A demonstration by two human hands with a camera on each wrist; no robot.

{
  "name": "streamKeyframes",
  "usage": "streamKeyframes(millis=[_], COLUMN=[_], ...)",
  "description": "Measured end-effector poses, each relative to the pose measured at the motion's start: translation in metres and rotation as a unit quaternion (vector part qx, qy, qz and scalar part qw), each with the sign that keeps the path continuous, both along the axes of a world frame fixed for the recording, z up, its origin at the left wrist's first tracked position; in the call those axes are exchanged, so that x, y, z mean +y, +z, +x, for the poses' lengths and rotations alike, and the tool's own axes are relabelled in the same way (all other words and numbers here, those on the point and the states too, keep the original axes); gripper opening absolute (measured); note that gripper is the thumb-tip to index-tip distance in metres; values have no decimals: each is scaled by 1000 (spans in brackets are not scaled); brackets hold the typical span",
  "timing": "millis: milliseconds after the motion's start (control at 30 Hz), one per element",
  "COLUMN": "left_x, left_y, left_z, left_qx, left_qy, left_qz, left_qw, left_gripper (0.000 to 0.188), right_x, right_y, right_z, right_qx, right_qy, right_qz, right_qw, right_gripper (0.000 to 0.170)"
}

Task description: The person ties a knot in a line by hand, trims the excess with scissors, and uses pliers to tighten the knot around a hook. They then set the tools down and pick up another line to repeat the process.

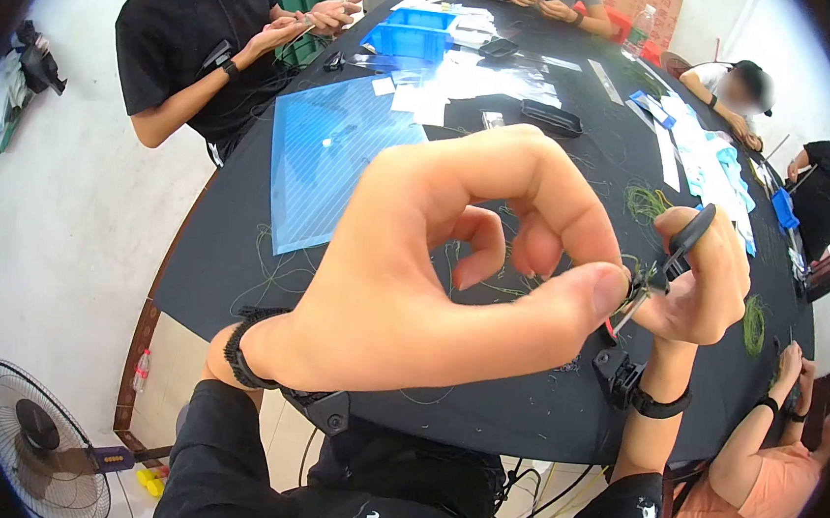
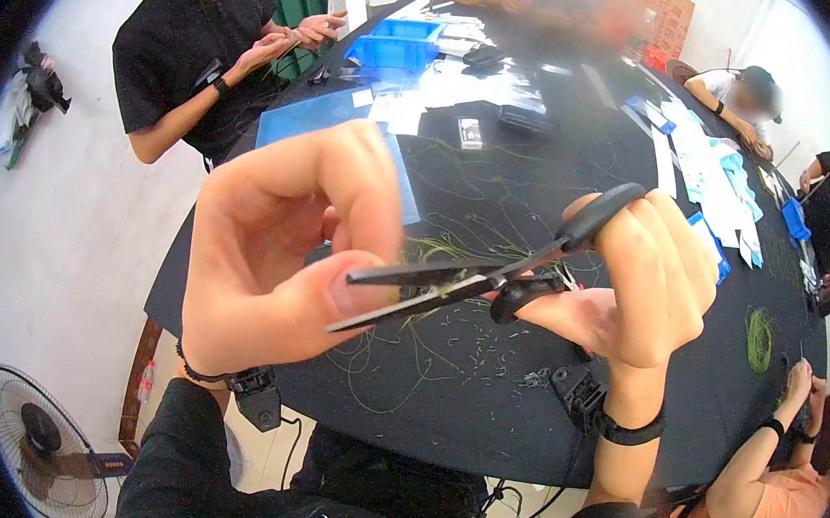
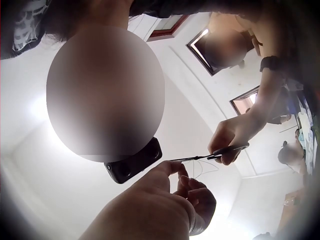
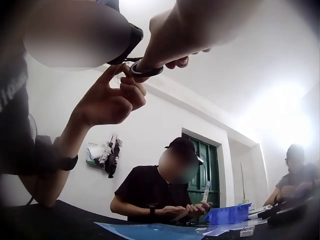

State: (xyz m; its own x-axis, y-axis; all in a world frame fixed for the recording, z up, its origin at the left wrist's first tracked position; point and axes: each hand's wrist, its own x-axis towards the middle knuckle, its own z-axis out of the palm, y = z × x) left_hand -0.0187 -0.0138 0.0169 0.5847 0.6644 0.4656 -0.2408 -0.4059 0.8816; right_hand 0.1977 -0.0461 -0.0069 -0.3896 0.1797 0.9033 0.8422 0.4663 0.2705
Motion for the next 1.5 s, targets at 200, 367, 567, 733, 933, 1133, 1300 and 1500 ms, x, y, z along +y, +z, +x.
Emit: streamKeyframes(millis=[200, 367, 567, 733, 933, 1133, 1300, 1500], left_x=[-1, -1, 0, 1, 2, 3, 2, 0], left_y=[-2, -1, -2, -3, -2, -2, -2, 1], left_z=[0, 0, 0, 0, 0, -2, 0, -1], left_qx=[0, 6, 6, 3, 6, 11, 2, 8], left_qy=[8, 12, 17, 25, 27, 31, 36, 43], left_qz=[27, 28, 49, 77, 85, 103, 101, 67], left_qw=[1000, 1000, 999, 997, 996, 994, 994, 997], left_gripper=[16, 16, 15, 14, 13, 13, 13, 16], right_x=[3, 5, 2, 3, 4, 4, 4, 1], right_y=[-5, -7, -6, -6, -7, -4, -1, -3], right_z=[5, 2, 2, 3, 1, -2, -6, 0], right_qx=[-21, -5, 2, 12, 20, 15, 19, 15], right_qy=[30, 36, 13, 15, 11, 6, 13, -3], right_qz=[3, 6, -2, -5, 12, 16, 22, -11], right_qw=[999, 999, 1000, 1000, 1000, 1000, 999, 1000], right_gripper=[40, 39, 48, 53, 51, 48, 46, 47])
